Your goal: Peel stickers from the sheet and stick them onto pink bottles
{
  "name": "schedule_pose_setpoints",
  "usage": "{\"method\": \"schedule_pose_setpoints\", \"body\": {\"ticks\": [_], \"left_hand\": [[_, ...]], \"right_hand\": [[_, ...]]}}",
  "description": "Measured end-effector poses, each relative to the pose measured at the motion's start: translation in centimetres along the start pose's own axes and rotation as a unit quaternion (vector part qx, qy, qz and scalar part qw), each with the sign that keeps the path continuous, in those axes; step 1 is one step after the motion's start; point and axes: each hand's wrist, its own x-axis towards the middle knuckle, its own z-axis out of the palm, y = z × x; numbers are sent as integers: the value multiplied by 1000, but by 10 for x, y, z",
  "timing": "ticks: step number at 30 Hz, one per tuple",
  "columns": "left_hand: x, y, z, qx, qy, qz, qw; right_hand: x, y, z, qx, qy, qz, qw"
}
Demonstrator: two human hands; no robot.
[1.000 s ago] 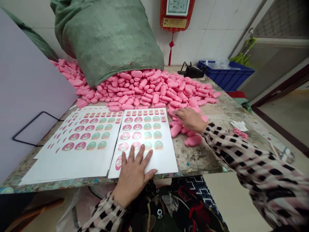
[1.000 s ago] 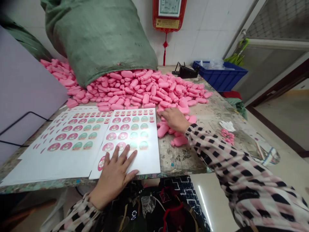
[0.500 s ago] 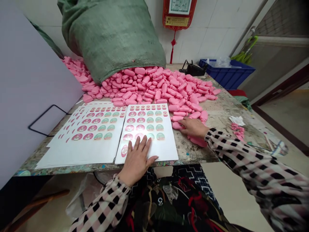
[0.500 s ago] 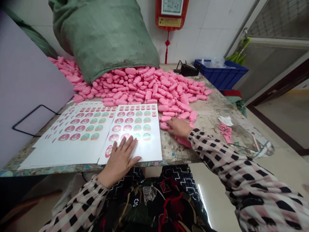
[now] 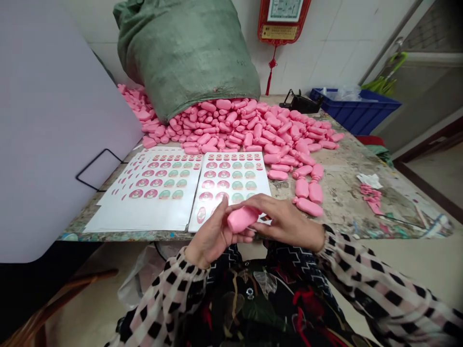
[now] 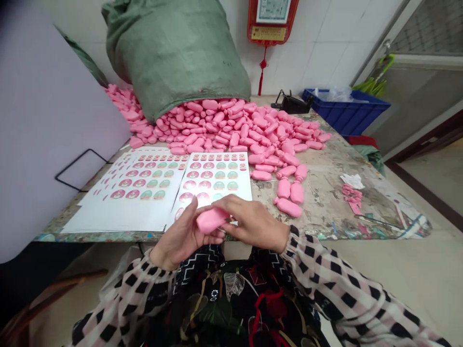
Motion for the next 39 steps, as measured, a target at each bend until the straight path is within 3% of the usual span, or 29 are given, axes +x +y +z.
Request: {"method": "schedule_pose_setpoints", "body": {"ticks": [2, 4, 8, 11, 16, 19, 21, 24, 28, 31, 35, 39], "left_hand": [[-6, -1, -9, -16, -18, -49, 998], [-15, -6, -18, -39, -34, -65, 997], [-37, -19, -31, -66, -52, -39, 996], [-56, -21, -40, -33, 25, -9, 999], [-74, -8, -52, 82, 208, 62, 973], [-72, -4, -56, 149, 245, 67, 956], [-68, -4, -57, 200, 257, 83, 942], [-60, -5, -55, 362, 291, 142, 874], [-50, 1, -47, 618, 265, 192, 715], [-40, 8, -41, 726, 222, 182, 624], [-24, 10, -40, 794, 206, 139, 556], [-17, 11, -42, 817, 181, 100, 539]], "right_hand": [[-1, -5, 0, 16, -38, -22, 999], [-2, -5, 3, 38, -22, -4, 999], [-2, 1, 24, 30, 73, 151, 985], [0, 7, 44, 14, 55, 199, 978], [13, 4, 58, 45, -30, 160, 986], [21, 1, 58, 112, -57, 146, 981], [24, 2, 58, 137, -42, 159, 977], [25, 9, 59, 107, 6, 204, 973], [23, 19, 61, -41, 40, 199, 978], [20, 22, 64, -161, 46, 177, 970], [19, 21, 70, -239, 30, 192, 951], [23, 20, 74, -268, 32, 202, 942]]}}
